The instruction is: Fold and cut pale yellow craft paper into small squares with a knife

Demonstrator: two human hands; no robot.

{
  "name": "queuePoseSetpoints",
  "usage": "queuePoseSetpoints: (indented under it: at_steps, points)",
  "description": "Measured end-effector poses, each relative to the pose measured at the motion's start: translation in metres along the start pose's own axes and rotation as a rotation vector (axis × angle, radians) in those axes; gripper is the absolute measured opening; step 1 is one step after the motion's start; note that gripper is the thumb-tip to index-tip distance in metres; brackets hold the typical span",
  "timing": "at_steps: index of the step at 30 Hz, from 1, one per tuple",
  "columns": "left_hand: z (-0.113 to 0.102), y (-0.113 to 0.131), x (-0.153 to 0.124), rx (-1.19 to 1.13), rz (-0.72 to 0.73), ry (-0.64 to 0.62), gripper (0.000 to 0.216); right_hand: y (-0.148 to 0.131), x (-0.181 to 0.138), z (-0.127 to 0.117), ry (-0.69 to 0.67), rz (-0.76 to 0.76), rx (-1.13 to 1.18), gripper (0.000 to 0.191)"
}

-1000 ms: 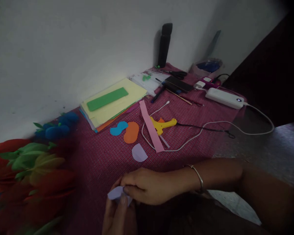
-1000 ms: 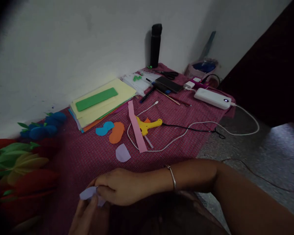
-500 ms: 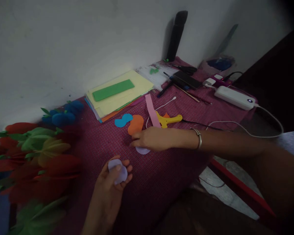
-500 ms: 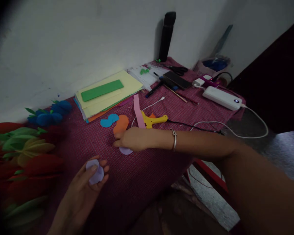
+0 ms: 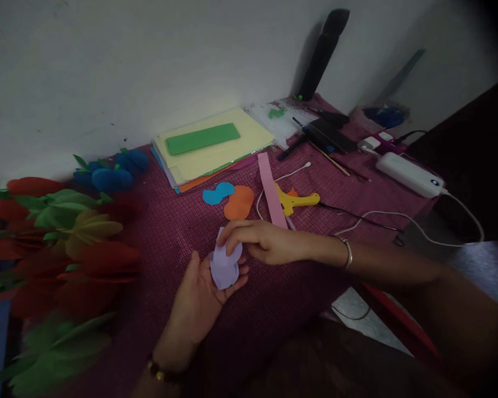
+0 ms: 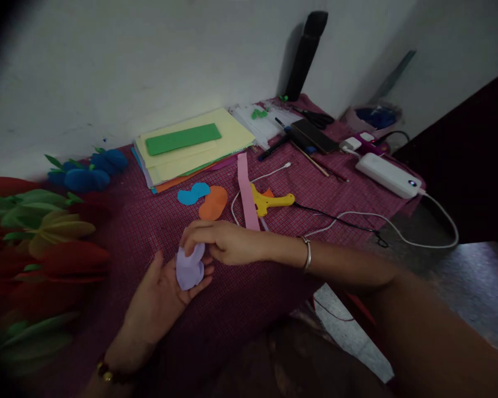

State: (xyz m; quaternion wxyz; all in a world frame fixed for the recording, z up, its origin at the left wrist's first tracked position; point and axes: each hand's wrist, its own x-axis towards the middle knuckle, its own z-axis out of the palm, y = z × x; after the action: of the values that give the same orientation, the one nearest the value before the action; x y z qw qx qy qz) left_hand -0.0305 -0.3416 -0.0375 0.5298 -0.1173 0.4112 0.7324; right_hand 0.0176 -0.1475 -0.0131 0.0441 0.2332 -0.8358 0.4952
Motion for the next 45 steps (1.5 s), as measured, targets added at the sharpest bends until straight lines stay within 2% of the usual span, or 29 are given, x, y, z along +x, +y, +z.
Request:
queuePoseSetpoints:
  at_steps: [4,7,9,11,13,17,20,23,25,28,31,34,36,38,41,45]
  points:
    - [-0.005,-0.004,-0.002,0.075,-0.002,-0.002,0.036,0.013,-0.004,0.017,0.003,-0.011,0.136,0.051]
    - [-0.004,-0.008,-0.003,0.138,0.035,0.055,0.029,0.019,-0.007,0.02,0.119,0.025,0.269,0.051]
    - [-0.002,-0.012,-0.002,0.13,0.069,0.093,0.031,0.021,-0.008,0.02,0.258,0.12,0.412,0.041]
    - [-0.001,-0.016,-0.001,0.097,0.111,0.137,0.033,0.022,-0.009,0.019,0.324,0.247,0.55,0.025]
    - [-0.001,-0.019,0.001,0.079,0.138,0.162,0.033,0.023,-0.01,0.02,0.279,0.36,0.596,0.027]
    - [-0.003,-0.018,0.003,0.08,0.115,0.122,0.036,0.024,-0.008,0.024,0.176,0.492,0.473,0.031]
    - [-0.002,-0.011,0.003,0.005,0.047,0.088,0.043,0.025,-0.006,0.023,0.155,0.514,0.489,0.031]
    - [-0.001,-0.005,0.002,-0.044,0.023,0.1,0.048,0.025,-0.005,0.021,0.052,0.501,0.532,0.03]
    - [-0.001,-0.006,0.002,-0.049,0.045,0.108,0.047,0.023,-0.005,0.023,-0.002,0.507,0.461,0.027]
    - [-0.003,-0.01,0.001,-0.001,0.071,0.068,0.043,0.017,-0.006,0.031,0.007,0.51,0.225,0.028]
    - [-0.007,-0.012,0.0,0.076,0.063,0.054,0.048,0.01,-0.008,0.031,0.02,0.425,0.027,0.03]
    - [-0.01,-0.012,0.001,0.095,0.046,0.047,0.045,0.006,-0.006,0.012,0.126,0.39,-0.101,0.023]
    - [-0.011,-0.01,0.001,0.119,0.035,0.035,0.043,0.007,0.002,-0.01,0.229,0.409,-0.253,0.015]
    - [-0.012,-0.008,0.0,0.141,0.036,0.027,0.039,0.014,0.017,-0.033,0.255,0.409,-0.433,0.01]
    - [-0.013,-0.006,-0.001,0.111,0.041,0.002,0.031,0.032,0.047,-0.059,0.158,0.393,-0.671,0.022]
    - [-0.01,-0.003,-0.001,0.021,0.022,0.001,0.029,0.054,0.079,-0.06,-0.084,0.441,-0.847,0.042]
